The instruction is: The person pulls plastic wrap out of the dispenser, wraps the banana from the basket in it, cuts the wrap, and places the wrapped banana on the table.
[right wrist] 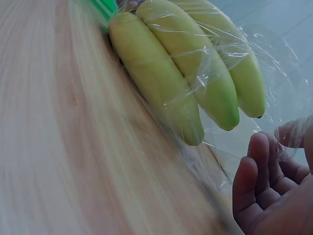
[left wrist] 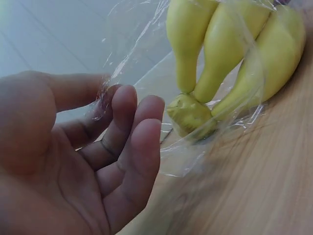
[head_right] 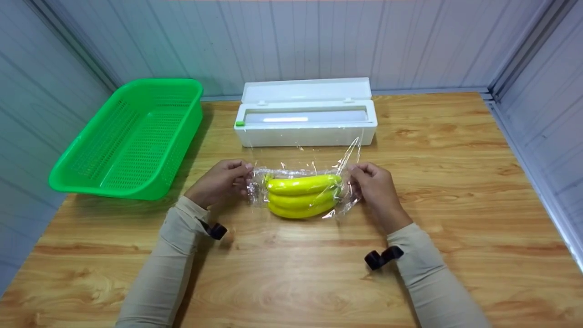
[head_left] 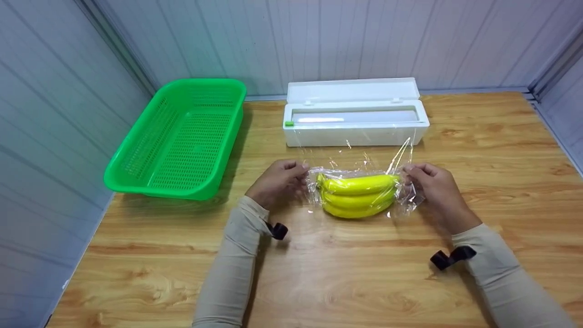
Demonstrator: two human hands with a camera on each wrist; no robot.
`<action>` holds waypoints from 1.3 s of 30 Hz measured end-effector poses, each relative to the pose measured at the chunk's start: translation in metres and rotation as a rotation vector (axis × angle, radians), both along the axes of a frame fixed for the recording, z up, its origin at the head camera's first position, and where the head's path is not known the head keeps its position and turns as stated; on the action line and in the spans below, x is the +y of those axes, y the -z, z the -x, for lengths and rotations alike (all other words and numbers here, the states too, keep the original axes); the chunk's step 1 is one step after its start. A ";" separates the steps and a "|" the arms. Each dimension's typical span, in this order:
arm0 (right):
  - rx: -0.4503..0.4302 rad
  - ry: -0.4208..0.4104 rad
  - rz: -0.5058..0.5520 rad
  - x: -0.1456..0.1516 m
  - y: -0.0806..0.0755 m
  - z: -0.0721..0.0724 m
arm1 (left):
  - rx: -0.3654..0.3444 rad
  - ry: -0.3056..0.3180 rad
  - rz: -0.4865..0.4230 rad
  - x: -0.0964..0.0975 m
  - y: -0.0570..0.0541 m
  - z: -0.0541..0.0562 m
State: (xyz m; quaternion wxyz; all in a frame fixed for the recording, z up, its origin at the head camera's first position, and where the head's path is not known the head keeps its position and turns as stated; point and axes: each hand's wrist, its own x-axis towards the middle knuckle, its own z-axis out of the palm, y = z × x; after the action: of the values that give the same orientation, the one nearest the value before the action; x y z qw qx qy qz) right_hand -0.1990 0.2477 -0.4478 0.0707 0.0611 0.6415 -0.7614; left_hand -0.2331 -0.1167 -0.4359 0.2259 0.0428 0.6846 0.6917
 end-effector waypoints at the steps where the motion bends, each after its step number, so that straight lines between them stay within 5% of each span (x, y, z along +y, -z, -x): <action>1: -0.014 0.000 0.067 0.000 0.000 -0.001 | -0.008 -0.014 -0.008 0.001 0.000 0.000; 4: -0.058 0.008 0.244 0.001 0.001 -0.002 | -0.035 -0.059 -0.017 0.003 0.002 0.001; 9: -0.052 0.020 0.172 0.000 0.001 -0.003 | -0.071 -0.105 0.001 0.005 0.003 0.001; 12: -0.047 0.025 0.098 0.000 0.002 -0.003 | -0.079 -0.121 0.017 0.005 0.003 0.001; 19: 0.040 -0.017 -0.379 0.001 0.003 -0.003 | -0.063 -0.127 0.062 0.007 0.006 0.000; 21: 0.043 -0.017 -0.409 0.001 0.003 -0.003 | -0.054 -0.127 0.061 0.008 0.007 0.000; 32: 0.034 0.027 -0.265 0.001 0.002 -0.001 | -0.012 -0.285 -0.122 0.015 0.009 0.001; 39: 0.054 0.029 0.017 -0.002 0.003 -0.001 | 0.003 -0.357 -0.077 0.021 0.010 0.000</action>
State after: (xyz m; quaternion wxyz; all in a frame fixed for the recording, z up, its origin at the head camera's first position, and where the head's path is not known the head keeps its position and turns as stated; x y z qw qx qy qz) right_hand -0.1977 0.2458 -0.4507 0.0427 0.0492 0.6356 -0.7693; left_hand -0.2335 -0.0962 -0.4461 0.0968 -0.0700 0.6547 0.7464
